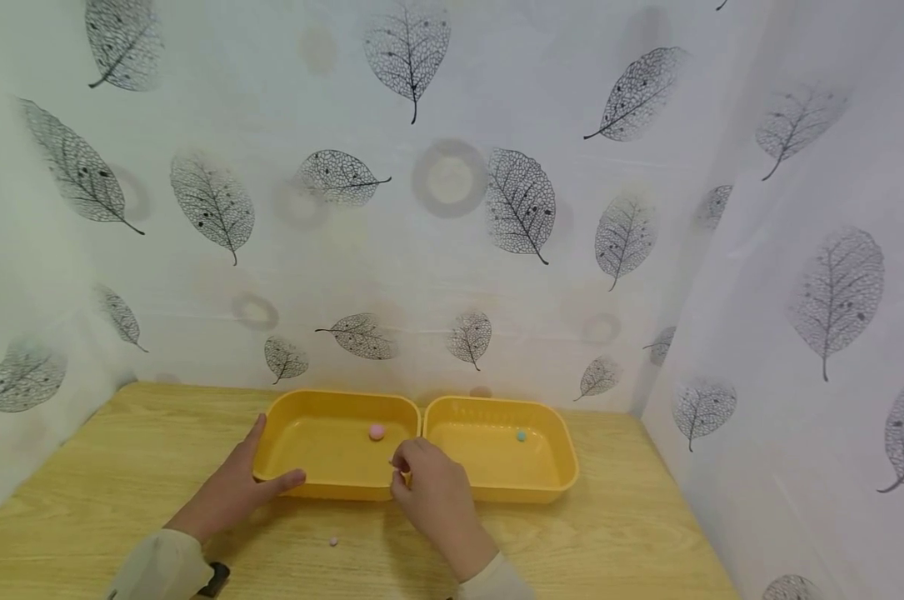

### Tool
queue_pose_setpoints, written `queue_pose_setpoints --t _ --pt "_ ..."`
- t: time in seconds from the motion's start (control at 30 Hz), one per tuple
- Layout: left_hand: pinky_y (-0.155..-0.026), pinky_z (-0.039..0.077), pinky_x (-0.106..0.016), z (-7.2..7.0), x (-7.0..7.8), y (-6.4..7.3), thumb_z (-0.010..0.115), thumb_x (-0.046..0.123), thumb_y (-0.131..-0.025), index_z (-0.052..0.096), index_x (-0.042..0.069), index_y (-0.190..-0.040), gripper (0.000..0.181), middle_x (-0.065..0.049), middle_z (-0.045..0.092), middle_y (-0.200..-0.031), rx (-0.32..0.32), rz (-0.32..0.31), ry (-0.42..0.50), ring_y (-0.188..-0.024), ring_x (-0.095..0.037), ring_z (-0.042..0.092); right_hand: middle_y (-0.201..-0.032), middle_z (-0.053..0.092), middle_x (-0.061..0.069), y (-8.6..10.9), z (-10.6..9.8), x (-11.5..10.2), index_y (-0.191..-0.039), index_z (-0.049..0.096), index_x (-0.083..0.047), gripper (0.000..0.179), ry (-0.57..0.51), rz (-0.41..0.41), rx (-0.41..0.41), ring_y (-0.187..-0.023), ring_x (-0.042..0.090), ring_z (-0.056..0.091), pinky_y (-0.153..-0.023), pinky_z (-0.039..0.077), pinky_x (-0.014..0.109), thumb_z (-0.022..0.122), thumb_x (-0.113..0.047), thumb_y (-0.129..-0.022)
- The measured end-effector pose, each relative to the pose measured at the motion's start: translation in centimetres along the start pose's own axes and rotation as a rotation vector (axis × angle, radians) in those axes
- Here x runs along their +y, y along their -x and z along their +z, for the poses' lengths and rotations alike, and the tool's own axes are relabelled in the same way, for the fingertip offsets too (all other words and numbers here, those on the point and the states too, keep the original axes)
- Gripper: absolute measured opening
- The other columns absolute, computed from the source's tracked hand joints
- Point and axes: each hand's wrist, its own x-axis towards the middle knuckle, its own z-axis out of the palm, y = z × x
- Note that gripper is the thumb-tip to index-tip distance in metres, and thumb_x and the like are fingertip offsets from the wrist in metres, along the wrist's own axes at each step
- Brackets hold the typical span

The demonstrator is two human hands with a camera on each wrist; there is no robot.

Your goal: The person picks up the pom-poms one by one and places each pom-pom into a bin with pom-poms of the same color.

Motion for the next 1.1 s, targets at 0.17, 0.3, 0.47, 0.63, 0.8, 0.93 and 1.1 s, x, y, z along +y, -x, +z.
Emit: queue_pose_setpoints --t 0.17,0.3,0.47,0.63,0.8,0.93,1.1 --pt "-0.116 0.025 -0.072 0.2 0.2 -0.2 0.068 0.069 -0.089 -0.016 0.007 -0.164 0.128 -0.035 0.006 -0.167 -0.007 0.001 0.011 -0.149 -0.058 0.018 -0.084 0.063 -0.007 -0.2 0.2 0.4 -0.089 0.065 -0.016 0.017 0.022 0.003 -0.005 -0.068 0.001 0.053 -0.057 0.047 0.015 0.079 -0.008 -0.086" --pt "-0.116 0.025 -0.072 0.3 0.3 -0.3 0.068 0.069 -0.088 -0.015 0.008 -0.164 0.128 -0.034 0.005 -0.167 -0.004 0.008 0.019 -0.15 -0.058 0.017 -0.082 0.062 -0.006 -1.1 0.7 1.0 -0.089 0.066 -0.016 0.016 0.078 -0.019 -0.028 -0.067 0.003 0.05 -0.055 0.045 0.018 0.08 -0.009 -0.088" --pt "-0.116 0.025 -0.073 0.1 0.2 -0.1 0.067 0.07 -0.089 -0.016 0.007 -0.164 0.128 -0.036 0.007 -0.166 0.005 0.006 -0.002 -0.149 -0.059 0.018 -0.08 0.061 -0.005 -3.1 1.1 1.9 -0.087 0.067 -0.015 0.014 0.156 -0.066 -0.072 -0.067 0.009 0.053 -0.055 0.047 0.024 0.079 -0.007 -0.087" --pt "-0.116 0.025 -0.072 0.0 0.1 0.0 0.068 0.07 -0.088 -0.015 0.006 -0.164 0.129 -0.037 0.008 -0.166 0.009 0.003 -0.006 -0.148 -0.059 0.02 -0.078 0.061 -0.002 -4.8 1.4 2.6 -0.084 0.07 -0.014 0.012 0.227 -0.114 -0.122 -0.065 0.014 0.056 -0.056 0.049 0.028 0.076 -0.004 -0.088" --pt "-0.116 0.025 -0.072 0.1 0.0 0.0 0.068 0.069 -0.089 -0.014 0.007 -0.164 0.128 -0.036 0.007 -0.166 0.008 0.0 0.011 -0.149 -0.058 0.019 -0.08 0.068 0.0 -6.1 2.1 3.2 -0.085 0.076 -0.014 0.011 0.33 -0.21 -0.177 -0.071 0.02 0.061 -0.068 0.053 0.033 0.076 -0.003 -0.085" --pt "-0.117 0.025 -0.071 0.1 -0.1 0.0 0.068 0.068 -0.089 -0.014 0.007 -0.164 0.127 -0.035 0.006 -0.167 0.004 0.004 0.023 -0.15 -0.057 0.019 -0.079 0.07 0.0 -7.1 2.6 3.5 -0.082 0.078 -0.015 0.012 0.407 -0.256 -0.255 -0.07 0.02 0.06 -0.071 0.053 0.034 0.076 -0.003 -0.084" --pt "-0.117 0.025 -0.072 -0.1 0.0 0.0 0.068 0.067 -0.09 -0.015 0.008 -0.164 0.126 -0.034 0.005 -0.168 0.003 0.009 0.031 -0.15 -0.057 0.017 -0.076 0.068 -0.003 -8.1 2.9 3.8 -0.076 0.075 -0.015 0.01 0.464 -0.253 -0.355 -0.068 0.019 0.056 -0.069 0.05 0.032 0.079 -0.008 -0.082"
